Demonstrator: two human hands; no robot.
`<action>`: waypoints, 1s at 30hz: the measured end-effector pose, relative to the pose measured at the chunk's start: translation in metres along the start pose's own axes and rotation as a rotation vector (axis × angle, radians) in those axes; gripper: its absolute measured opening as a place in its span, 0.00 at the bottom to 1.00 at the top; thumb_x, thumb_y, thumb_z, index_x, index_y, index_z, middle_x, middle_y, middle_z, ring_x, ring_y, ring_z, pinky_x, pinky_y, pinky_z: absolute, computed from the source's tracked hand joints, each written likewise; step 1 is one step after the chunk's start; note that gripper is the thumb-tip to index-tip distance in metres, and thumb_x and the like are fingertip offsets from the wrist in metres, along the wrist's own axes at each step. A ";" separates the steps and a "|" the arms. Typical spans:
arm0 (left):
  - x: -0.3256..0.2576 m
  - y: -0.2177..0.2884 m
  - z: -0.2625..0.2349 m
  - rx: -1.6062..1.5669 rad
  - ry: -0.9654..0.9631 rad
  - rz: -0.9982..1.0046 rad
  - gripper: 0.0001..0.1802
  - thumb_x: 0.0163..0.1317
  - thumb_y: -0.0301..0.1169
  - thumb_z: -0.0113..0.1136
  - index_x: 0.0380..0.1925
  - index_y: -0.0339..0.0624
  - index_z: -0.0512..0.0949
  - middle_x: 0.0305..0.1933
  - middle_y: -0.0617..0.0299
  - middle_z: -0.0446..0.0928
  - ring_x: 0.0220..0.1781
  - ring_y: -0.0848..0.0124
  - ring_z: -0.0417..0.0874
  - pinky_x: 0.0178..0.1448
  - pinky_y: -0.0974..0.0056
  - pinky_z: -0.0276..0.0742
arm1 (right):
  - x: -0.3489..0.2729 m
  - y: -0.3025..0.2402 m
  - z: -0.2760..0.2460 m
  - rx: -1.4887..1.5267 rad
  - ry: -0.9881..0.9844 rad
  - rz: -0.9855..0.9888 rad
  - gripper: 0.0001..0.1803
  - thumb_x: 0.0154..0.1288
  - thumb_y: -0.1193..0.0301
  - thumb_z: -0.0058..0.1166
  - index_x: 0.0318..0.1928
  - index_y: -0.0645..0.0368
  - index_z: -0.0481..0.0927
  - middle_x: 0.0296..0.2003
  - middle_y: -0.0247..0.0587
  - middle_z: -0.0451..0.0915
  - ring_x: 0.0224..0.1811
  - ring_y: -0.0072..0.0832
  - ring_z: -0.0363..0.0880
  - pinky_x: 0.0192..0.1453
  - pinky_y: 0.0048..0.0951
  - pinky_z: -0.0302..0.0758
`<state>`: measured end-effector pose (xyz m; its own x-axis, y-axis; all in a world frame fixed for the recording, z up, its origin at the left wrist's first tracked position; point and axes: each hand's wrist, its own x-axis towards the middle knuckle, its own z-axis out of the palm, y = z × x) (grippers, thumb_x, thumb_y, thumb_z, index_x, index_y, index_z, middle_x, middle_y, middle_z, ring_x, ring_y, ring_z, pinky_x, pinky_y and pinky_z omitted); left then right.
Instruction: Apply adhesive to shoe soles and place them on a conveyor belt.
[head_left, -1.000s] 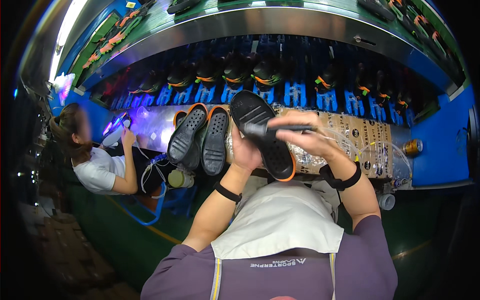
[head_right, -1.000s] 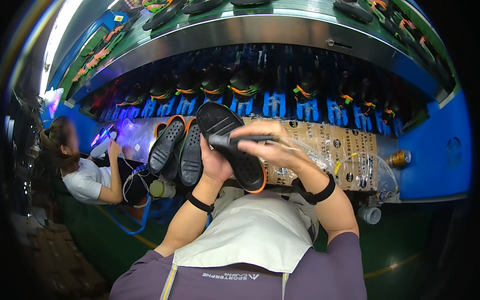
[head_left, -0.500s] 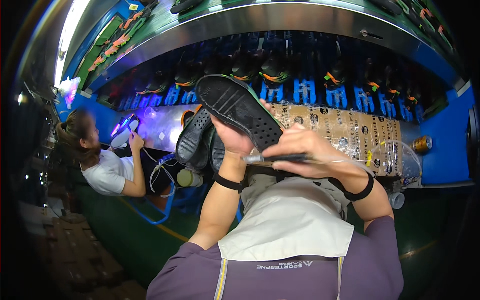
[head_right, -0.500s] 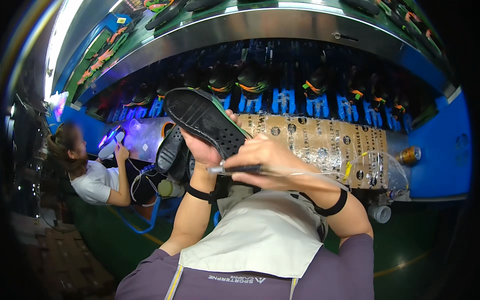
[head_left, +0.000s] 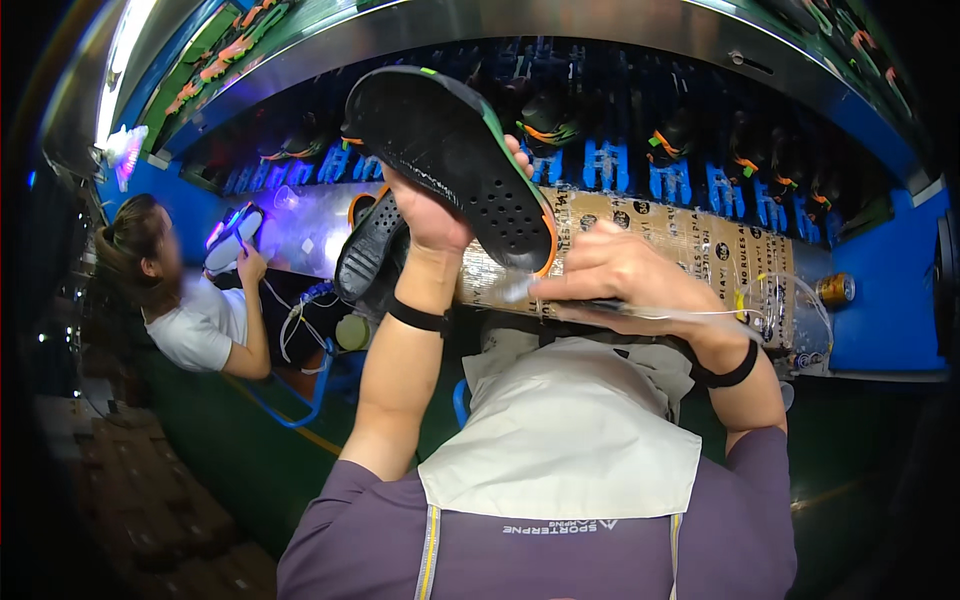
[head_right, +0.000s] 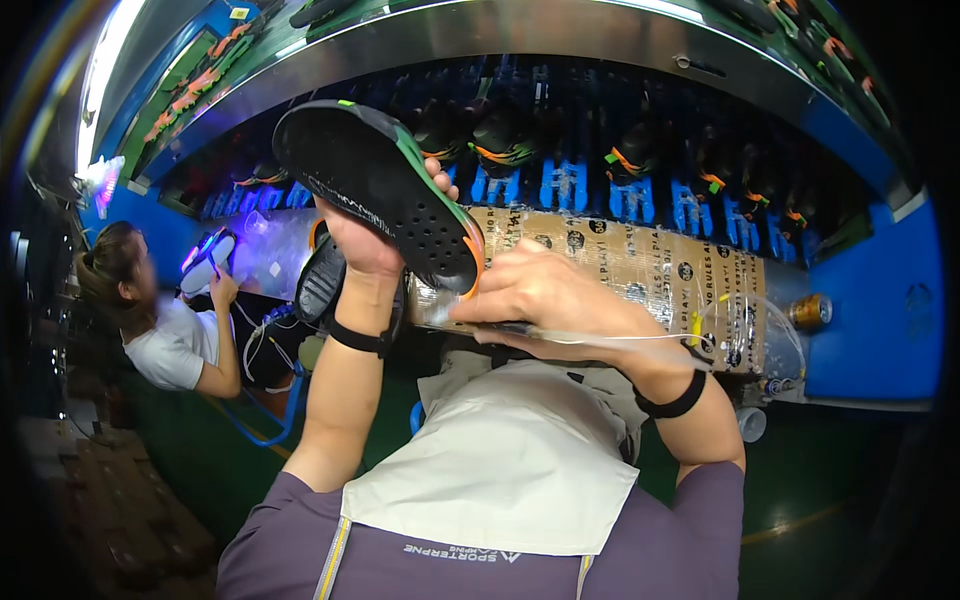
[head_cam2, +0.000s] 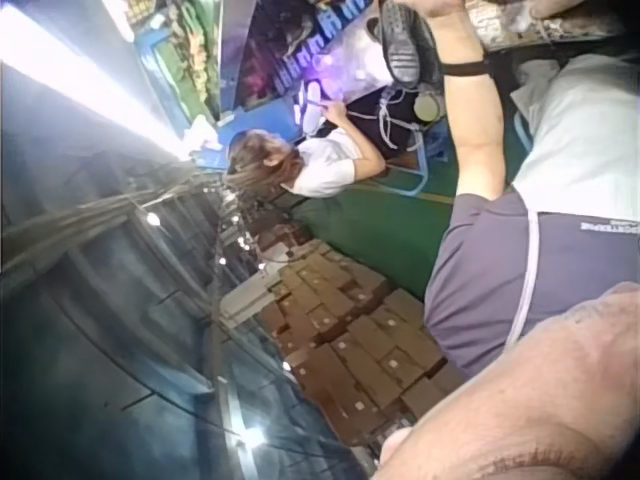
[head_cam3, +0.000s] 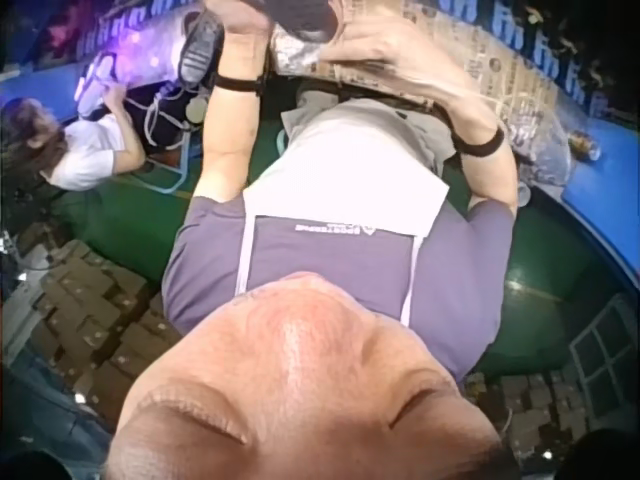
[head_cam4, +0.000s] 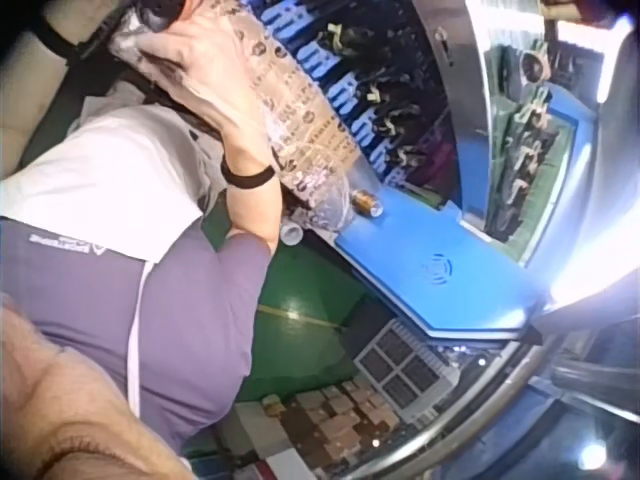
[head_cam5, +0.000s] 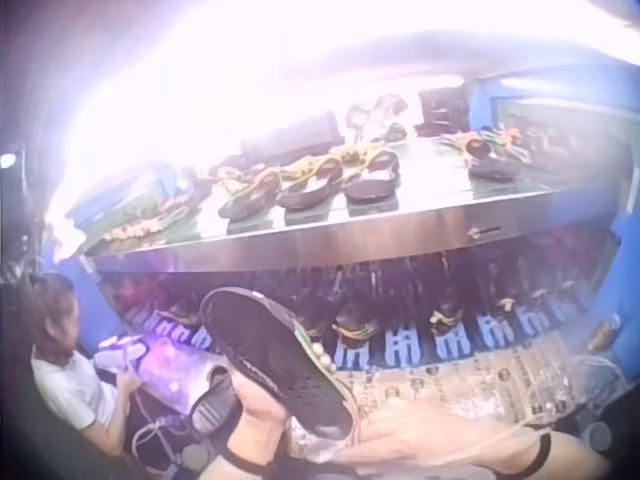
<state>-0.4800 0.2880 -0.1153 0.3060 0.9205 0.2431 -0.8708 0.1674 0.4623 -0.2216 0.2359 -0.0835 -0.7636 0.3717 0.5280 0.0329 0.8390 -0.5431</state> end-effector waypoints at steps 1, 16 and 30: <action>0.001 0.002 0.000 -0.003 -0.012 -0.035 0.67 0.58 0.86 0.39 0.71 0.30 0.68 0.62 0.35 0.79 0.60 0.41 0.83 0.70 0.39 0.77 | 0.000 0.000 -0.004 0.002 -0.011 -0.001 0.20 0.60 0.74 0.72 0.55 0.54 0.89 0.30 0.37 0.81 0.34 0.36 0.78 0.45 0.38 0.71; 0.065 0.004 0.034 0.630 -0.024 -0.301 0.43 0.80 0.65 0.34 0.74 0.39 0.70 0.69 0.49 0.79 0.66 0.62 0.84 0.71 0.54 0.80 | 0.017 0.013 -0.008 -0.197 -0.089 0.072 0.19 0.59 0.74 0.71 0.52 0.55 0.89 0.31 0.38 0.83 0.35 0.39 0.81 0.48 0.39 0.75; 0.078 -0.001 0.052 1.324 0.027 -0.641 0.46 0.74 0.71 0.44 0.48 0.35 0.89 0.41 0.55 0.88 0.41 0.71 0.86 0.51 0.64 0.82 | 0.026 0.013 -0.007 -0.320 -0.168 0.129 0.18 0.61 0.74 0.66 0.54 0.52 0.88 0.35 0.36 0.82 0.44 0.37 0.81 0.54 0.38 0.73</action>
<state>-0.4352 0.3412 -0.0528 0.4755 0.8237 -0.3089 0.3927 0.1154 0.9124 -0.2359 0.2592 -0.0720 -0.8342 0.4344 0.3398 0.3152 0.8811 -0.3525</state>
